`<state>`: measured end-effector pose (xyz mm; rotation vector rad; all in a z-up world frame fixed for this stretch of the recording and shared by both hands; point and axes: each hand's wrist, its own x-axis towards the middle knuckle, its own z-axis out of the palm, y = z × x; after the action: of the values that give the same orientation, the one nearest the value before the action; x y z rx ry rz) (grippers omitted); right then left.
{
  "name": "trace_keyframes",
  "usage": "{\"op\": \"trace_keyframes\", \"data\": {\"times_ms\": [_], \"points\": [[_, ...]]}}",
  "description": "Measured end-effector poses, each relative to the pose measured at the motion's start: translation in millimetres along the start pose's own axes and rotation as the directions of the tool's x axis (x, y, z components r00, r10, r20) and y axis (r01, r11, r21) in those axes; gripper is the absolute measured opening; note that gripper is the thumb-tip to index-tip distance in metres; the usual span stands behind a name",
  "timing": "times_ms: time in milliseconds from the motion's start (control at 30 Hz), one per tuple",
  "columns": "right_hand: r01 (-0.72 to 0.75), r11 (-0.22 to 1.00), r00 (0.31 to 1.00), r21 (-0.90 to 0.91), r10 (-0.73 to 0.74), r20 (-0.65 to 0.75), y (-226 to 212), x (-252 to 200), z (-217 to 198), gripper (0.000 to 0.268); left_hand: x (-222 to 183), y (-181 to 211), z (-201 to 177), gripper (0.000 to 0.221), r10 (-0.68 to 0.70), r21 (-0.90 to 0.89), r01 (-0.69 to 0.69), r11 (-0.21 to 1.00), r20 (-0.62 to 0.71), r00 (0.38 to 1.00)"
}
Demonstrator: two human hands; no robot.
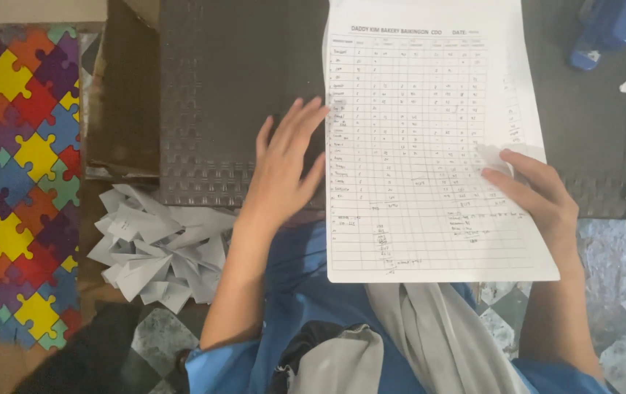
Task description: Folding sheets of paper into small packets and securing them with a stapler.
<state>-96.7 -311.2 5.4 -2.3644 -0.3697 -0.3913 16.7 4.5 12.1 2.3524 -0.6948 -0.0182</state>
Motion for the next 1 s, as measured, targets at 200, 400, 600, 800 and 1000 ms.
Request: {"op": "trace_keyframes", "data": {"times_ms": [200,400,600,800,1000], "points": [[-0.011,1.000,1.000,-0.003,0.011,-0.028,-8,-5,-10,0.034,40,-8,17,0.056,0.021,0.032,-0.024,0.999,0.082,0.996],[-0.217,0.969,0.976,-0.114,0.215,-0.030,-18,-28,-35,0.028,41,-11,22,0.045,0.040,0.108,-0.042,0.993,0.019,0.999],[-0.241,0.970,0.970,-0.021,0.241,0.019,-14,-20,-27,0.032,28,-12,23,0.043,0.078,0.108,-0.070,0.992,-0.072,0.994],[-0.182,0.983,0.974,0.007,0.179,0.137,-5,-3,-19,0.030,-38,5,15,0.035,0.210,-0.139,-0.229,0.963,-0.142,0.967],[-0.325,0.939,0.942,0.115,0.311,0.127,15,-8,-7,0.032,-60,6,31,0.090,0.361,-0.076,-0.371,0.926,-0.115,0.925]]}}
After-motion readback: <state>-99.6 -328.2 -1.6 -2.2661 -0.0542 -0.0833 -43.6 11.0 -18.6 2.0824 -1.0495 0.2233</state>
